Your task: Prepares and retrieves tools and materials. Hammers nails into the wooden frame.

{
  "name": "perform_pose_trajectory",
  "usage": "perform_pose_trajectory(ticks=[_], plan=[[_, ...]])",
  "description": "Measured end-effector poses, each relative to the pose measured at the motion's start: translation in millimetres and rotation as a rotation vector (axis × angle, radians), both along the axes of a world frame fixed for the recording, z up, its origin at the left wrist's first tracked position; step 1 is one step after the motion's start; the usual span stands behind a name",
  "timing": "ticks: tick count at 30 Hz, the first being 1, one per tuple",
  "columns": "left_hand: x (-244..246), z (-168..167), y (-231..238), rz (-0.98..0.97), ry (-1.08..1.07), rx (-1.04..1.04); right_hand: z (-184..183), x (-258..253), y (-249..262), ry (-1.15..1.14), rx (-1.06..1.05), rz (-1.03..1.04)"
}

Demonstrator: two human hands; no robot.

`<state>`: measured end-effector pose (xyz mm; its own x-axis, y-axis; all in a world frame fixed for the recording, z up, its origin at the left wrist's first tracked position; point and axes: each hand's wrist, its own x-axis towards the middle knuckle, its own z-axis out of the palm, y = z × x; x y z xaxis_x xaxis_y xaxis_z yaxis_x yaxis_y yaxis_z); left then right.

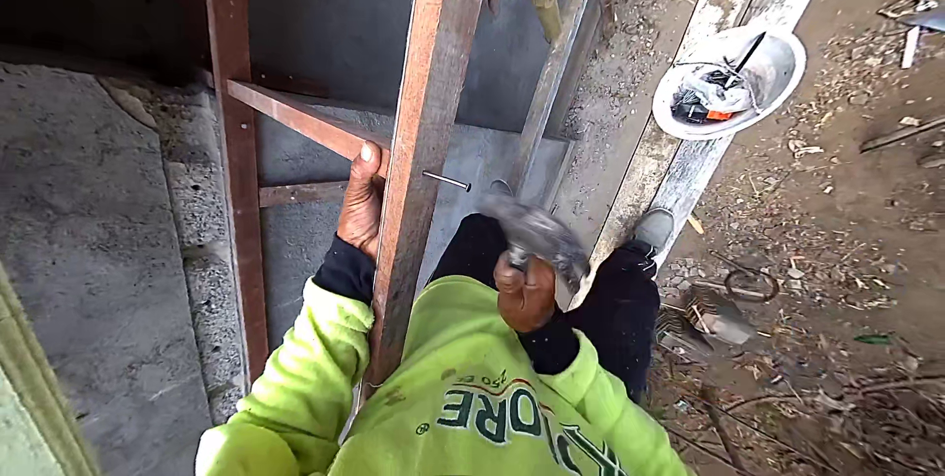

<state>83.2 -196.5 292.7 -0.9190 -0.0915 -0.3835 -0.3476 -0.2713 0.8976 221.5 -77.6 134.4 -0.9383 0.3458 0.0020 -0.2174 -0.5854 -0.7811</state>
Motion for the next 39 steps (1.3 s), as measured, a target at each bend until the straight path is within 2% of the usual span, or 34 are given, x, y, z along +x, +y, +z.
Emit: perform_pose_trajectory(ticks=[1,2,3,6,7,8,9,11,12,13,14,16,17,18,19,20,22,23,24,27,29,30,32,33,34,35,36,38,39], plan=[[2,0,1,-0.011,-0.001,-0.007,-1,6,-2,-0.104,0.131,0.092],[1,-1,1,-0.019,0.002,-0.010,-1,6,5,-0.159,0.161,0.128],[-2,-1,1,-0.015,0.011,-0.003,0,4,15,-0.153,0.092,0.091],[1,-1,1,0.015,-0.021,0.038,11,3,51,0.111,-0.389,-0.139],[1,-1,1,0.027,-0.025,0.051,13,-1,51,0.168,-0.446,-0.192],[2,0,1,0.036,-0.029,0.051,12,-3,40,0.165,-0.414,-0.192],[0,1,0,0.035,-0.025,0.047,7,-4,20,0.103,-0.277,-0.124],[0,0,2,0.001,-0.018,-0.001,0,1,-4,-0.112,0.170,0.090],[1,0,3,-0.015,-0.015,-0.018,0,2,1,-0.164,0.320,0.151],[0,-1,4,-0.023,-0.009,-0.024,-2,1,9,-0.165,0.338,0.152],[-2,-1,3,-0.025,-0.007,-0.022,-2,6,18,-0.135,0.202,0.103],[1,0,4,-0.002,-0.022,0.013,9,8,44,0.035,-0.255,-0.049],[-1,0,4,0.019,-0.018,0.022,14,3,55,0.125,-0.414,-0.127],[2,1,5,0.042,-0.020,0.018,19,0,57,0.172,-0.485,-0.190],[3,1,6,0.051,-0.019,-0.009,20,-3,46,0.180,-0.469,-0.201],[2,2,6,0.048,-0.012,-0.026,17,-2,24,0.136,-0.363,-0.147],[3,0,5,0.017,0.002,-0.019,7,8,-7,-0.053,0.014,0.052],[4,0,6,0.006,0.000,-0.010,7,11,-1,-0.117,0.122,0.123],[2,-1,6,-0.002,0.003,-0.004,7,5,9,-0.133,0.108,0.127],[4,0,3,-0.021,-0.006,0.020,20,1,57,0.081,-0.369,-0.083],[0,-1,2,-0.011,0.012,0.019,23,-7,63,0.213,-0.477,-0.188],[1,0,2,-0.003,0.009,0.016,21,-6,47,0.198,-0.422,-0.170],[-2,0,2,-0.007,0.003,-0.005,5,1,0,-0.014,-0.071,0.002],[0,0,2,-0.014,-0.004,-0.008,1,7,-6,-0.123,0.081,0.101],[1,0,2,-0.016,-0.005,-0.003,0,7,1,-0.181,0.141,0.160],[-4,0,1,-0.013,0.003,0.004,1,1,12,-0.172,0.083,0.139],[-6,1,-1,-0.017,-0.001,0.010,6,1,27,-0.110,-0.074,0.062],[-1,0,-1,-0.014,-0.020,0.044,21,-2,63,0.093,-0.386,-0.112],[-3,0,-2,-0.010,-0.013,0.048,26,-8,67,0.178,-0.455,-0.181]])
